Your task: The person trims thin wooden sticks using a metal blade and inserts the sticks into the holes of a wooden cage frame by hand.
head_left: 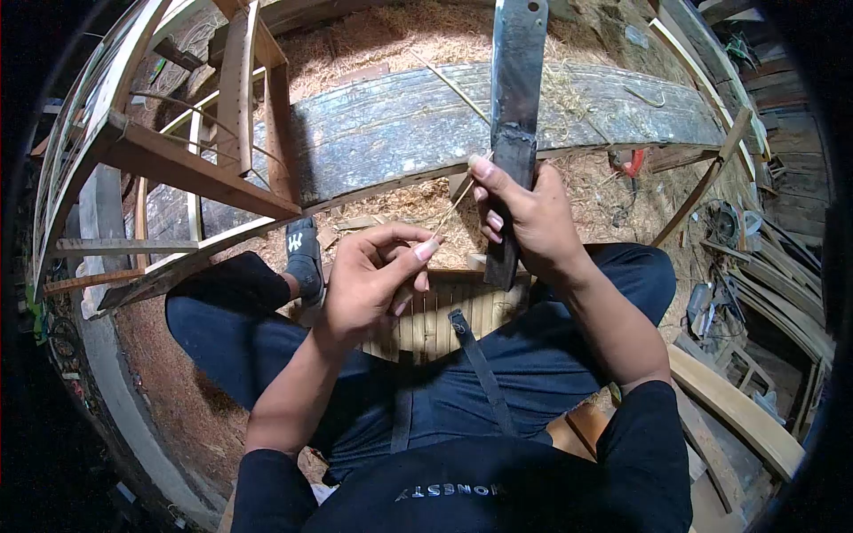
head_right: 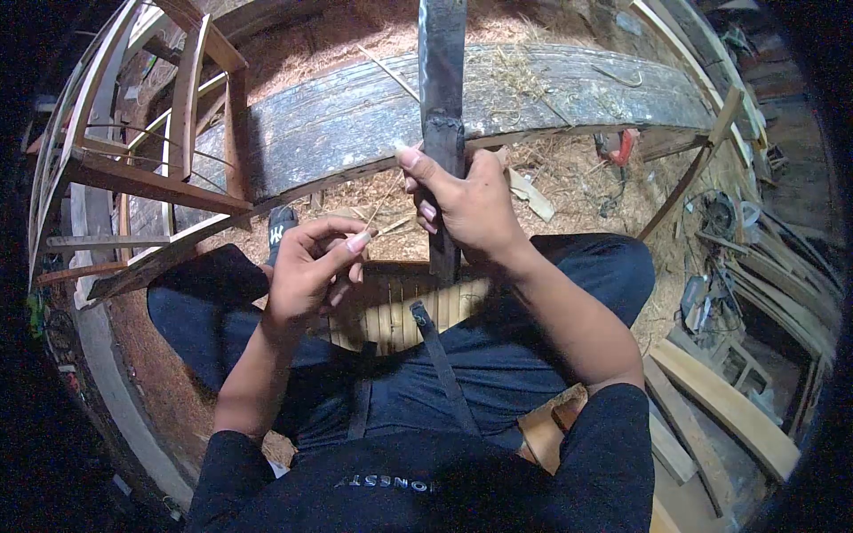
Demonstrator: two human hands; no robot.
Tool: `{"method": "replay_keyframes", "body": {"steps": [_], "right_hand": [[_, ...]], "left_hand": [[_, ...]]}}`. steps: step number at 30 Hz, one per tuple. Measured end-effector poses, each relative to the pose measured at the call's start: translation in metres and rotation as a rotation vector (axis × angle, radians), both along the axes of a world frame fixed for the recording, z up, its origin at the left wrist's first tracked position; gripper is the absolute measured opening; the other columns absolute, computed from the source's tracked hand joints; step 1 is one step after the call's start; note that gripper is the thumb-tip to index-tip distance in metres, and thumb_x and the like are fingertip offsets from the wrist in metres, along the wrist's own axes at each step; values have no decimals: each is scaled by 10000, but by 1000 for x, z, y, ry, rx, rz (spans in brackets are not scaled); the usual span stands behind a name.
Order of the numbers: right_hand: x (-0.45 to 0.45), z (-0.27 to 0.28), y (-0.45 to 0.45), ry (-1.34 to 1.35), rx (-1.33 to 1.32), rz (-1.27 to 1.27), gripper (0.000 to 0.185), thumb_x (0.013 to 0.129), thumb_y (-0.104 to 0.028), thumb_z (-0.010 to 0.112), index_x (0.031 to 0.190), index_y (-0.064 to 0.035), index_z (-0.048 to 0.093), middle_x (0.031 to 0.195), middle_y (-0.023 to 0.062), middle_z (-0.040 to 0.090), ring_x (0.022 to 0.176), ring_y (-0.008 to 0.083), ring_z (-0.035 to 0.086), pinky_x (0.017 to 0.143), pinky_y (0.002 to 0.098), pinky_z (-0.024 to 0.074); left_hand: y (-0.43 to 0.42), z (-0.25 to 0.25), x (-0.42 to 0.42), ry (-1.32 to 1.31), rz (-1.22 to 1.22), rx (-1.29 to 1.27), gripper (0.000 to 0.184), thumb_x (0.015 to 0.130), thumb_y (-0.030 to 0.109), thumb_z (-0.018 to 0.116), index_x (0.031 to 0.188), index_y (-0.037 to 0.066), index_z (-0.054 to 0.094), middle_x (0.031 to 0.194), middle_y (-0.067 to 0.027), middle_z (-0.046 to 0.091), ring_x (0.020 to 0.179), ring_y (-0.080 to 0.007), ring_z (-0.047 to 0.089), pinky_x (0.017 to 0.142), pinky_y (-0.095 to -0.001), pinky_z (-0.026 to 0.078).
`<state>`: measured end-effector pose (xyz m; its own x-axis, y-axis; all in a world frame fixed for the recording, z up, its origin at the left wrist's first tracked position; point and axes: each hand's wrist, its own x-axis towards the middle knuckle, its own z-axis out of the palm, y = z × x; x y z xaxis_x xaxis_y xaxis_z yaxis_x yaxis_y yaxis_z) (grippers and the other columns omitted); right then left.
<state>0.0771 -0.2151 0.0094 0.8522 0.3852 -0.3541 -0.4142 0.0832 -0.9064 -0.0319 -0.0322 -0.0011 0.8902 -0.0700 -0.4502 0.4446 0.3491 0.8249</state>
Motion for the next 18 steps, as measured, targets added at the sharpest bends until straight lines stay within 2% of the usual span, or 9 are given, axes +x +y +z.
{"method": "replay_keyframes", "body": {"steps": [2, 5, 9, 11, 12, 14, 15, 16, 18], "right_hand": [[-2, -4, 0, -84, -99, 14, 254, 924, -239, 725, 856, 2, 681, 655, 10, 622, 482, 51, 511, 425, 229, 385], [-2, -3, -1, -58, -163, 81, 242, 917, -233, 734, 863, 0, 697, 640, 5, 624, 480, 50, 511, 437, 228, 385], [5, -4, -6, -98, -133, 107, 215, 925, -210, 721, 875, -2, 700, 653, 4, 635, 484, 50, 509, 441, 229, 380], [8, -1, -5, -191, -117, -64, 202, 936, -189, 702, 883, 6, 695, 669, 12, 644, 489, 50, 505, 446, 224, 379], [10, 6, -7, -194, -101, -71, 189, 951, -169, 681, 946, 20, 683, 722, 36, 664, 500, 50, 503, 442, 223, 373], [15, 11, -7, -204, -46, -148, 262, 990, -229, 630, 1049, 26, 648, 711, 30, 626, 499, 53, 471, 440, 221, 366], [18, 12, -10, -209, -32, -156, 295, 1004, -259, 611, 1080, 24, 634, 691, 21, 604, 499, 54, 458, 439, 223, 363], [18, 14, -9, -206, -43, -183, 373, 1043, -318, 519, 1138, 27, 621, 666, 3, 548, 499, 61, 442, 446, 228, 369], [19, 4, -16, -215, -45, -105, 395, 1055, -321, 475, 1173, 31, 612, 686, 6, 545, 504, 63, 441, 466, 236, 379]], "left_hand": [[-1, 2, 1, 9, 6, -3, 206, 965, 140, 657, 1096, -19, 663, 665, -33, 644, 419, -40, 458, 392, -194, 332], [-2, 1, 2, 34, 29, 23, 189, 959, 137, 664, 1072, -14, 668, 660, -32, 642, 416, -41, 459, 390, -196, 334], [-6, 0, 5, -9, 18, 63, 208, 977, 180, 635, 1074, 0, 671, 662, -11, 630, 435, -28, 461, 390, -184, 318], [-3, 0, 6, -8, 16, 43, 225, 983, 192, 626, 1089, -1, 674, 670, -9, 631, 444, -26, 459, 397, -184, 315], [0, -2, 6, -12, -35, 51, 241, 992, 200, 611, 1109, -1, 672, 679, -4, 626, 454, -22, 446, 403, -183, 306], [3, -9, 6, -17, -83, 62, 258, 1000, 209, 596, 1129, -1, 669, 689, 1, 621, 463, -18, 432, 408, -182, 297], [4, -14, 7, -37, 2, 19, 268, 1004, 202, 584, 1155, -6, 660, 703, 2, 613, 467, -13, 412, 409, -179, 282], [5, -16, 7, -57, 87, -24, 279, 1008, 194, 571, 1181, -10, 651, 717, 2, 606, 470, -9, 392, 410, -176, 267], [5, -15, 9, -45, 121, -49, 292, 1011, 186, 561, 1206, -17, 638, 730, 1, 601, 474, -7, 382, 416, -174, 267]]}}
